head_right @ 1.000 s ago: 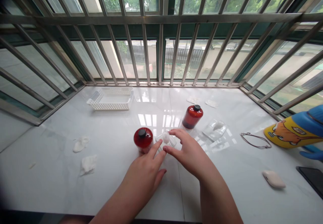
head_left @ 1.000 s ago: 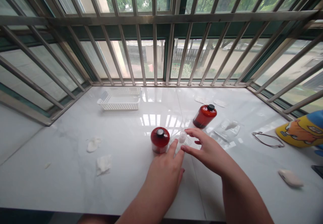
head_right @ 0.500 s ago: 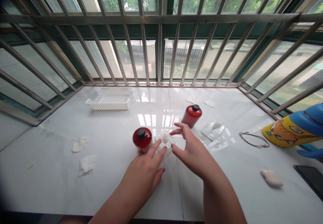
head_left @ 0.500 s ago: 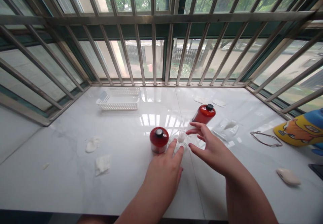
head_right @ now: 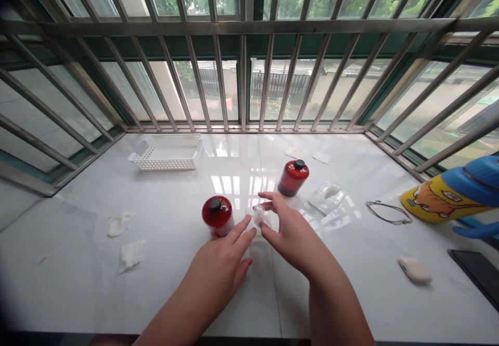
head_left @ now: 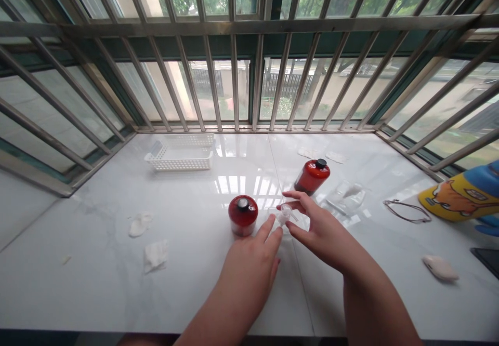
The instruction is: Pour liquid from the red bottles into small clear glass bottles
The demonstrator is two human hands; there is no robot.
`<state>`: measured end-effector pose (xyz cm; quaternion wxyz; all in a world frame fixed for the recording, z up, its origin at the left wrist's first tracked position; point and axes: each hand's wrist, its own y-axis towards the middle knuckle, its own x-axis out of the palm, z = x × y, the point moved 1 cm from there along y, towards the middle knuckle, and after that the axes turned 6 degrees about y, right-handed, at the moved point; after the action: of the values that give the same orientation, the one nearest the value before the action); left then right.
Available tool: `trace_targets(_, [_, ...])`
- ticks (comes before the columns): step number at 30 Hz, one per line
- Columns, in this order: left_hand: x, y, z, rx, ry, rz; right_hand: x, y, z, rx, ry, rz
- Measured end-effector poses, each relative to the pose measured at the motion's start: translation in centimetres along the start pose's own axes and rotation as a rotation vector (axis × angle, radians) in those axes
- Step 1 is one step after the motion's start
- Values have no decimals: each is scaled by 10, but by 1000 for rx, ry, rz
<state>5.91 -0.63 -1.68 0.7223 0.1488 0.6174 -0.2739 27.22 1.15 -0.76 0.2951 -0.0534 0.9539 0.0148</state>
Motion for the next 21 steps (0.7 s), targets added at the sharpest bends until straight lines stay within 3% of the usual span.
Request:
trace_targets(9, [3,0,3,12,15,-1,2,6,2,-65,29,99])
trace_targets(21, [0,0,4,6,23,-13,-4,2,10,-12,-55,84])
